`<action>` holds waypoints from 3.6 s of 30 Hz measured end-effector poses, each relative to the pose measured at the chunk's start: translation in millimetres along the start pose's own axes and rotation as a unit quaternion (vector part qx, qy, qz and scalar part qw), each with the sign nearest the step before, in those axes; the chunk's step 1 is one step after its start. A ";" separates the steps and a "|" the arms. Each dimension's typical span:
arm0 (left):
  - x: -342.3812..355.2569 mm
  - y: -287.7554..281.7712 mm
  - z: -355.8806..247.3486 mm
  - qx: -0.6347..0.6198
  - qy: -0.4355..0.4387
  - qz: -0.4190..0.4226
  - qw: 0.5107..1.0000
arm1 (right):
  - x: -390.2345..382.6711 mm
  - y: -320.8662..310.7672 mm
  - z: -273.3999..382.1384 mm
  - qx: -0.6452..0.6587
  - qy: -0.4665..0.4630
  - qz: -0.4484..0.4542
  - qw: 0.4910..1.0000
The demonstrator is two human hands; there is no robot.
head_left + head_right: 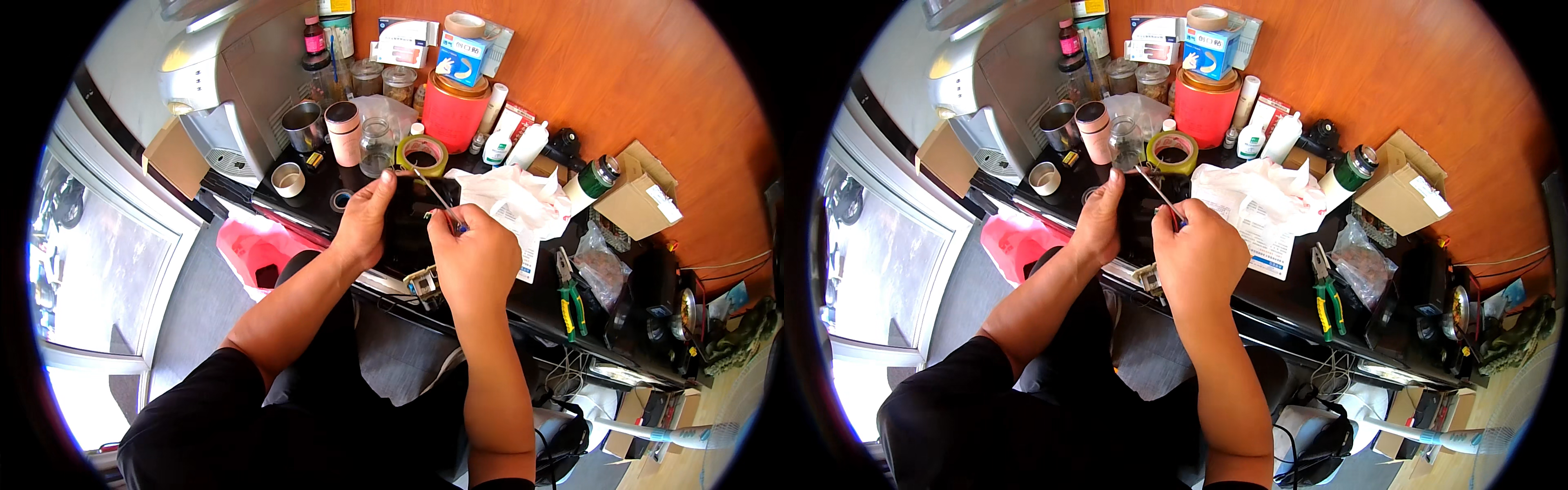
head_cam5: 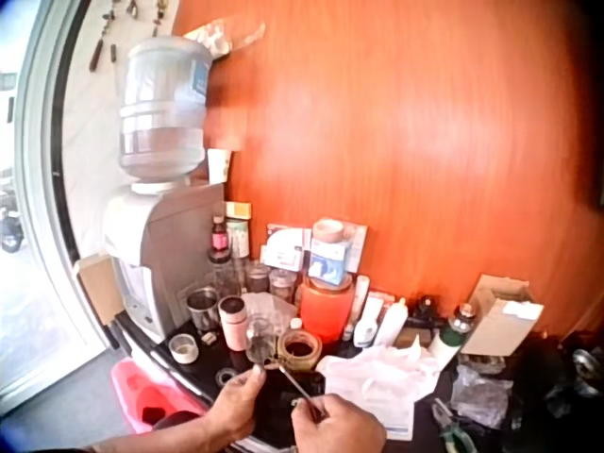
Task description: The person is assembling an electronic device by placing a circuit board with wires into a black plastic housing. They use a screwdriver to manipulate and secure components within the housing.
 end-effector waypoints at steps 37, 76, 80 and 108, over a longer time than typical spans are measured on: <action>-5.5 3.9 4.8 0.221 0.131 -0.009 0.966 | 6.7 14.2 -16.4 -0.087 -0.081 -0.071 0.990; -21.7 -3.9 -21.5 0.024 0.025 0.094 0.995 | -3.6 -5.2 -37.2 0.395 -0.013 0.148 0.907; -24.0 -0.5 -22.8 0.002 0.018 0.103 0.995 | -1.8 0.2 -46.4 0.447 -0.004 0.140 0.883; -25.2 -3.0 -27.2 0.087 0.011 0.055 0.995 | -7.5 4.0 -42.7 0.451 0.034 0.136 0.882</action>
Point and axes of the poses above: each hand's wrist, its own x-axis towards the middle knuckle, its own y-axis out of the palm, z = x × y, the point moved 3 cm from there along x, towards the middle knuckle, and after that the axes turned 15 degrees about x, right-handed, at the moved point
